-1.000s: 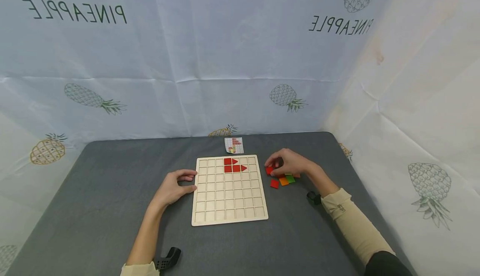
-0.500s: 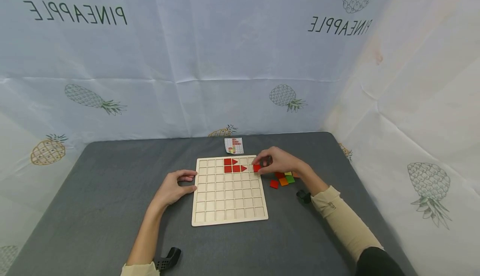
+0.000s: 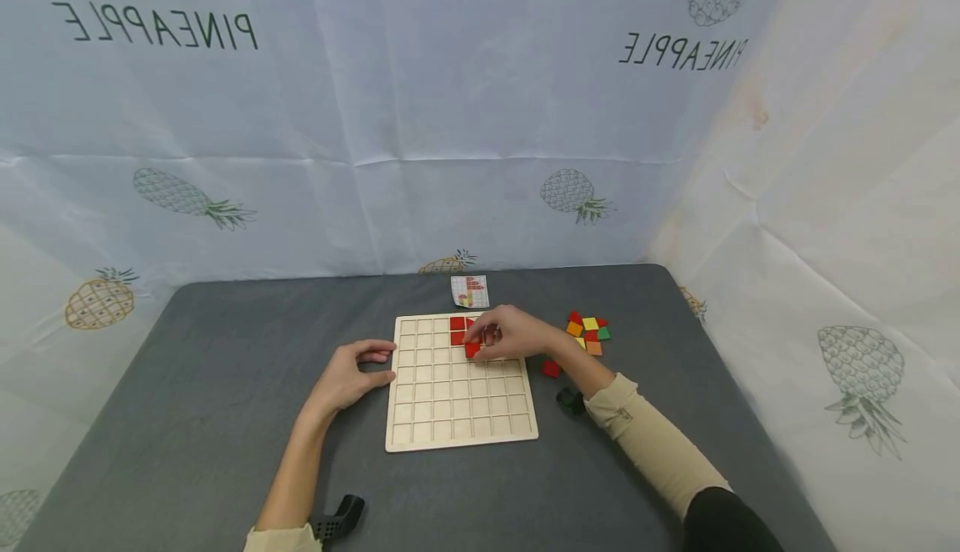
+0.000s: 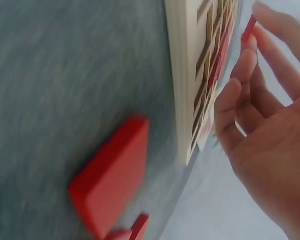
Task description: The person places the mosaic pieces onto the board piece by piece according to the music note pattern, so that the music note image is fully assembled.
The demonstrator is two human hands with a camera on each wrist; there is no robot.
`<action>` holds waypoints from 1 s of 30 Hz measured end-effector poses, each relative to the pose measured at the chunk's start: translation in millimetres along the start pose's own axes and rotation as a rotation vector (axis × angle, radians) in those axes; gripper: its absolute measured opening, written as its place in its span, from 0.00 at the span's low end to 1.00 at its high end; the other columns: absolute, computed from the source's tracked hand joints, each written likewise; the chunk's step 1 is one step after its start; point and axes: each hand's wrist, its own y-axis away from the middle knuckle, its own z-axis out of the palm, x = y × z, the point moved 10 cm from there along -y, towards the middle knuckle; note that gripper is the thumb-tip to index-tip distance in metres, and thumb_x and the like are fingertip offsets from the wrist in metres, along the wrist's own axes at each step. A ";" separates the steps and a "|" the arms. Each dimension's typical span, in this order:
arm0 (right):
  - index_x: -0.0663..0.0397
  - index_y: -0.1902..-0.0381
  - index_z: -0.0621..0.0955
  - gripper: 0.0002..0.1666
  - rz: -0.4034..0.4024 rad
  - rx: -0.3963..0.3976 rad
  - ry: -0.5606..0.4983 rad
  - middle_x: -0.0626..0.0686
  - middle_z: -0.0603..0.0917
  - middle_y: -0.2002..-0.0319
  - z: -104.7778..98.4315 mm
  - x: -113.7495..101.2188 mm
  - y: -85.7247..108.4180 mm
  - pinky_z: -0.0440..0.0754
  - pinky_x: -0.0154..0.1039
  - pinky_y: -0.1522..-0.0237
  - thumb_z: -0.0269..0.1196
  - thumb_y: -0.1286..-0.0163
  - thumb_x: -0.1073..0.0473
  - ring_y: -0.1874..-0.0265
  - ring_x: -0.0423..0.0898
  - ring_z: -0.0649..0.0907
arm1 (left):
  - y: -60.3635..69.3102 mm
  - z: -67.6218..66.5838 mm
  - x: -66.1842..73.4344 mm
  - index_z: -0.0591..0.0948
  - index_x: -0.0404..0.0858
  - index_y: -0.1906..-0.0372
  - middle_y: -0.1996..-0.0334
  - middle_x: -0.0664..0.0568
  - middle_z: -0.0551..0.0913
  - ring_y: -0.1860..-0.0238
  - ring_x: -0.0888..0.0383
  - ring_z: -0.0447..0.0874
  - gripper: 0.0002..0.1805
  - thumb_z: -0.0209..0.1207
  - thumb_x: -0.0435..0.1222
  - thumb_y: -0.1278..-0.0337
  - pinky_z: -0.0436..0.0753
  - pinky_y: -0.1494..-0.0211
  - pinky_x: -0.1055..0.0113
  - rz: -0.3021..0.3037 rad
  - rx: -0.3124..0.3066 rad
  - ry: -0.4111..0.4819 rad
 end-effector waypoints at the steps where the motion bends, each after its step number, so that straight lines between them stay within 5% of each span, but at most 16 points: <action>1: 0.53 0.47 0.91 0.16 0.001 -0.004 0.010 0.50 0.90 0.60 2.3 -0.8 -2.1 0.81 0.32 0.59 0.77 0.30 0.57 0.66 0.37 0.80 | 0.0 0.3 0.2 0.83 0.32 0.33 0.40 0.35 0.87 0.39 0.42 0.85 0.27 0.72 0.29 0.37 0.83 0.41 0.57 0.000 -0.002 0.002; 21: 0.51 0.54 0.93 0.10 -0.024 0.018 0.168 0.50 0.89 0.59 17.7 -14.7 -18.2 0.80 0.29 0.59 0.77 0.30 0.57 0.66 0.33 0.78 | 0.4 0.0 0.4 0.84 0.32 0.33 0.41 0.35 0.87 0.40 0.42 0.85 0.27 0.73 0.29 0.38 0.83 0.43 0.60 -0.008 0.001 -0.008; 30: 0.51 0.52 0.93 0.10 0.007 0.046 0.137 0.51 0.90 0.53 -5.5 -13.5 0.1 0.83 0.33 0.55 0.75 0.27 0.56 0.63 0.36 0.84 | 0.1 -0.1 0.5 0.84 0.32 0.34 0.42 0.36 0.87 0.40 0.43 0.86 0.26 0.73 0.29 0.38 0.83 0.41 0.55 -0.005 0.008 -0.004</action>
